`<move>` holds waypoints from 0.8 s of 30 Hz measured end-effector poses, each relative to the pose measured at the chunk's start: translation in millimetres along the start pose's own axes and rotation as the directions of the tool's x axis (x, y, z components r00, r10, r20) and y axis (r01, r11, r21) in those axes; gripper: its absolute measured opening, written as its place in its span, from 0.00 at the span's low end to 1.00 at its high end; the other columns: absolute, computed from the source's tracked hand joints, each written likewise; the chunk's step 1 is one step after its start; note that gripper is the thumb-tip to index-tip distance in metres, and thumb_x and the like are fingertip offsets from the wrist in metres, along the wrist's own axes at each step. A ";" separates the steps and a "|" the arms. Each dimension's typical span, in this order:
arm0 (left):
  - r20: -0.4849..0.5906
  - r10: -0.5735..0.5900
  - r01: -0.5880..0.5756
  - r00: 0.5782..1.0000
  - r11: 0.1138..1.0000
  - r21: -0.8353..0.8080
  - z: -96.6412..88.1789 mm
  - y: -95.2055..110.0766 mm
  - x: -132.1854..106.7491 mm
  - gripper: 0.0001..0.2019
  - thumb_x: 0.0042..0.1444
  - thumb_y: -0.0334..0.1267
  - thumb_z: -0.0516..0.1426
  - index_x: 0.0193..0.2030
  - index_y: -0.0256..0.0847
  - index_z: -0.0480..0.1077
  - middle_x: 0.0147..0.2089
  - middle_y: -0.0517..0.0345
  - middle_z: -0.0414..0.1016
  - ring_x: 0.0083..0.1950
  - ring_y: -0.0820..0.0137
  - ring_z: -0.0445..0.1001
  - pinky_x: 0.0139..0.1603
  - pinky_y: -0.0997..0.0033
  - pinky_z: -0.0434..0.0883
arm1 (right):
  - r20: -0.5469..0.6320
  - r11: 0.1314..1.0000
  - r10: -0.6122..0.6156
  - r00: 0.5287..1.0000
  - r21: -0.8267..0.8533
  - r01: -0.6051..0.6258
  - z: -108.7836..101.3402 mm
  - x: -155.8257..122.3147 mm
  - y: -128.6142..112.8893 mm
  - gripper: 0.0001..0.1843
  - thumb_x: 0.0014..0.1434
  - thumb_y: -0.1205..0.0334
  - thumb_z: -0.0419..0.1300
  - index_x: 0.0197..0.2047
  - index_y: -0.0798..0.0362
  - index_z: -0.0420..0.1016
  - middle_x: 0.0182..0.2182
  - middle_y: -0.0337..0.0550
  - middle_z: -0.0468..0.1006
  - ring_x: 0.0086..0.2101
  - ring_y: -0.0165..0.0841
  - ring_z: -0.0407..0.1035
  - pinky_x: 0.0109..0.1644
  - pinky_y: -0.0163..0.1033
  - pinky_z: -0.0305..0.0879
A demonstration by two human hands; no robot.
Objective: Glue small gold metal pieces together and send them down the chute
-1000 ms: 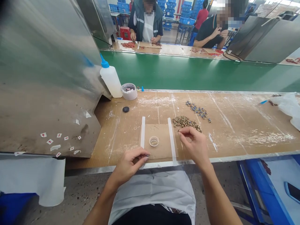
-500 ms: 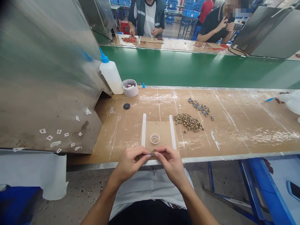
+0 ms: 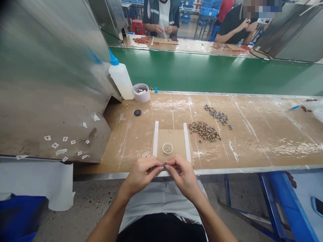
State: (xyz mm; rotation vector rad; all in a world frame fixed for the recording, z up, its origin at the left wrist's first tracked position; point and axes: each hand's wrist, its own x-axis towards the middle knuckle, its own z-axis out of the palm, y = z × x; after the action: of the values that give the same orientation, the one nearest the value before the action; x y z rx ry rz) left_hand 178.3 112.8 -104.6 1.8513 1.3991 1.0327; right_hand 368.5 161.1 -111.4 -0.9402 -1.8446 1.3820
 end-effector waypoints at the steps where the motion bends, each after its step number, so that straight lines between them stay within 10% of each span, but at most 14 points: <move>1: 0.009 0.015 -0.015 1.000 1.000 0.002 0.0 -1.1 -0.5 0.10 0.65 0.36 0.54 0.36 0.39 0.75 0.32 0.56 0.75 0.34 0.70 0.71 0.37 0.72 0.65 | 0.013 1.000 -0.004 1.000 -0.016 0.004 -0.6 0.5 -0.7 0.10 0.66 0.56 0.58 0.37 0.54 0.72 0.33 0.44 0.73 0.34 0.34 0.70 0.37 0.36 0.67; 24: 0.138 0.061 -0.065 0.989 0.998 0.026 -6.8 0.4 1.4 0.08 0.62 0.26 0.54 0.34 0.38 0.71 0.32 0.59 0.73 0.34 0.70 0.69 0.37 0.72 0.63 | 0.128 0.974 -0.073 0.989 -0.202 0.098 -1.0 2.3 -10.2 0.11 0.66 0.69 0.53 0.30 0.54 0.62 0.28 0.37 0.66 0.30 0.30 0.62 0.34 0.33 0.56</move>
State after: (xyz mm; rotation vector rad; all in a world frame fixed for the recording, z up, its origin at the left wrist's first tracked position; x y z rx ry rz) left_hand 172.9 114.1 -100.4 1.9607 1.2902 0.8997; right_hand 366.4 161.5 -101.1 -0.8841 -2.1280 1.2345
